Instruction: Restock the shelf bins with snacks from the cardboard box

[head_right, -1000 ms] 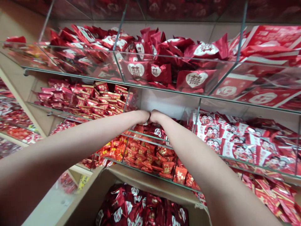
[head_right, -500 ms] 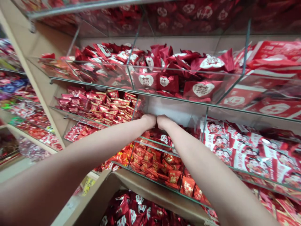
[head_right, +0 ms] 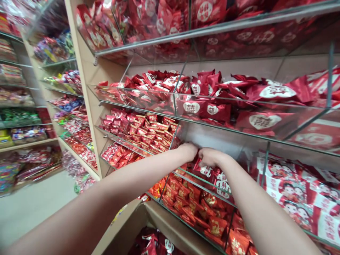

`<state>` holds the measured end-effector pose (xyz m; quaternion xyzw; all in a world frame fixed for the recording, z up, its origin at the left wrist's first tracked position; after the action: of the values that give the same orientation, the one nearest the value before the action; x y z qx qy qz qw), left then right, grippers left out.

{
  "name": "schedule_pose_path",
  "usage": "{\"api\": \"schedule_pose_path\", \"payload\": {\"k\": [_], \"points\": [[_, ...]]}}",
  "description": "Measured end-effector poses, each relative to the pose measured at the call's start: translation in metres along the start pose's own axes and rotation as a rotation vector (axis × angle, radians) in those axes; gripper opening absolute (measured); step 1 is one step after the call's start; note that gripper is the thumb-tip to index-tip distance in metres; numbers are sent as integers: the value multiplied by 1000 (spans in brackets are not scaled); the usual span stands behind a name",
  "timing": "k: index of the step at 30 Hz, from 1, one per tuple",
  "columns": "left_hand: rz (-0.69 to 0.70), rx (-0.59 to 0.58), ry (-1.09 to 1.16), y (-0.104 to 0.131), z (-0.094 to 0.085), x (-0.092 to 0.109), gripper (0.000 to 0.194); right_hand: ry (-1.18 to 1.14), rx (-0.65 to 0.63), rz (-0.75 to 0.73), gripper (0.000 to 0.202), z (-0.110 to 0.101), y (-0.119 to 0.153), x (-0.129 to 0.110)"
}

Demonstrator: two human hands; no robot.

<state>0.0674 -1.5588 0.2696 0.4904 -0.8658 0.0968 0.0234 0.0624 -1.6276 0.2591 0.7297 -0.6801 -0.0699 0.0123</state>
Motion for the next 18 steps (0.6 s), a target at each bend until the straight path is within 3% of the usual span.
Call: {"api": "schedule_pose_path", "payload": {"k": [4,7,9,12,16,18], "points": [[74,214,73,19,-19,1,50,-174,249,137,13,-28,-5,23],[76,347,292,31,-20,-7,64,-682,334,222,13,-37,-4,36],[75,326,623,32,-9,-11,65,-1004,358,248,16,-36,0,39],[83,237,1002,28,7,-10,34,-1260,400,208,17,-37,11,37],[101,255,1068,23,9,-10,7,-1470,365,-50,16,-38,24,28],[93,283,1086,22,8,-11,2,-1460,349,-77,21,-34,26,29]]}}
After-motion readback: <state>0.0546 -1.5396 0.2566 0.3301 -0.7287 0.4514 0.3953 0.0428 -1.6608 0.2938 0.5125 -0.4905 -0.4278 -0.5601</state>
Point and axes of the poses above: each hand's wrist, its own y-axis away from the middle knuckle, its own z-axis out of the palm, x = y × z, the point moved 6 cm from there along -y, towards the middle knuckle, and after that the axes turned 10 degrees about z, right-handed, at the moved point
